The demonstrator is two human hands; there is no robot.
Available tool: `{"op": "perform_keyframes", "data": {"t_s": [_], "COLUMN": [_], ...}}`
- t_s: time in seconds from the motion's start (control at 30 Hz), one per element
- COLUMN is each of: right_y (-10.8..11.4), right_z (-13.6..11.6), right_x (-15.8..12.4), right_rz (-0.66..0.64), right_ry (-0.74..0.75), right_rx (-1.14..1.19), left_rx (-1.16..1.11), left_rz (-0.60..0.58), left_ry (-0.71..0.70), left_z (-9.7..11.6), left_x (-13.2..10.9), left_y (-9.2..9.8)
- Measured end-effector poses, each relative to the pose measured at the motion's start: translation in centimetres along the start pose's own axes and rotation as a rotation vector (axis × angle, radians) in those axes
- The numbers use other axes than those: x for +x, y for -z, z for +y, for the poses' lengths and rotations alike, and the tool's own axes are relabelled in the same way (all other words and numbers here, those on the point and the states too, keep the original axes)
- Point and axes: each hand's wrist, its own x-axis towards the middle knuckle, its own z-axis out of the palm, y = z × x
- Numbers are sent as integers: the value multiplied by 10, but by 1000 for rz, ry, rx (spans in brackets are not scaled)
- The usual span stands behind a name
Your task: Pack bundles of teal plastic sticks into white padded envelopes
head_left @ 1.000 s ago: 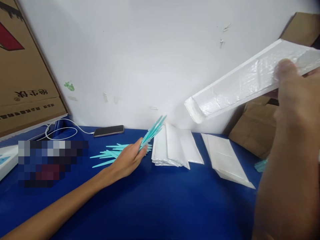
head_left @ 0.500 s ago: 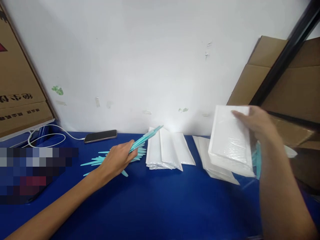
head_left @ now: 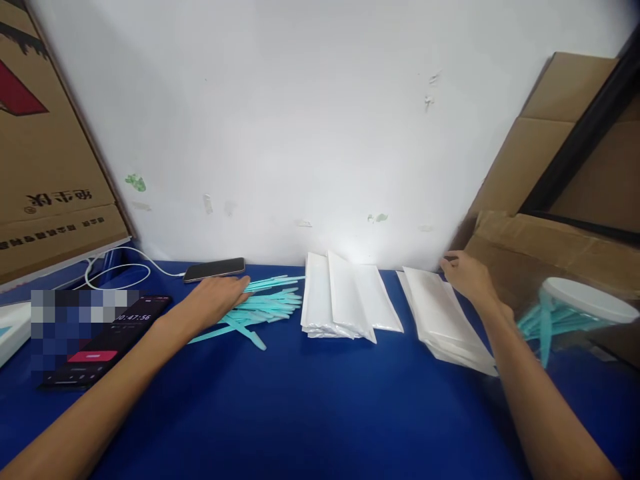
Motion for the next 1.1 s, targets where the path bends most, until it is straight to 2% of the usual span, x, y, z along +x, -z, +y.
{"op": "perform_keyframes", "data": {"t_s": [0.2, 0.5, 0.63, 0.93, 1.1], "right_y": [1, 4, 9, 16, 6], "right_z": [-20, -30, -42, -105, -129], "right_x": [-8, -18, -22, -44, -67], "right_rz": [27, 14, -6, -181, -320], "right_ry": [72, 156, 199, 411, 381], "right_rx": [-24, -23, -40, -123, -222], "left_rx": [-15, -185, -217, -141, -107], "left_rz": [-24, -83, -86, -3, 18], "left_ry": [70, 100, 127, 113, 111], "left_z": [-16, -19, -18, -8, -4], "left_x": [0, 6, 7, 9, 10], "left_y": [-11, -17, -20, -16, -14]}}
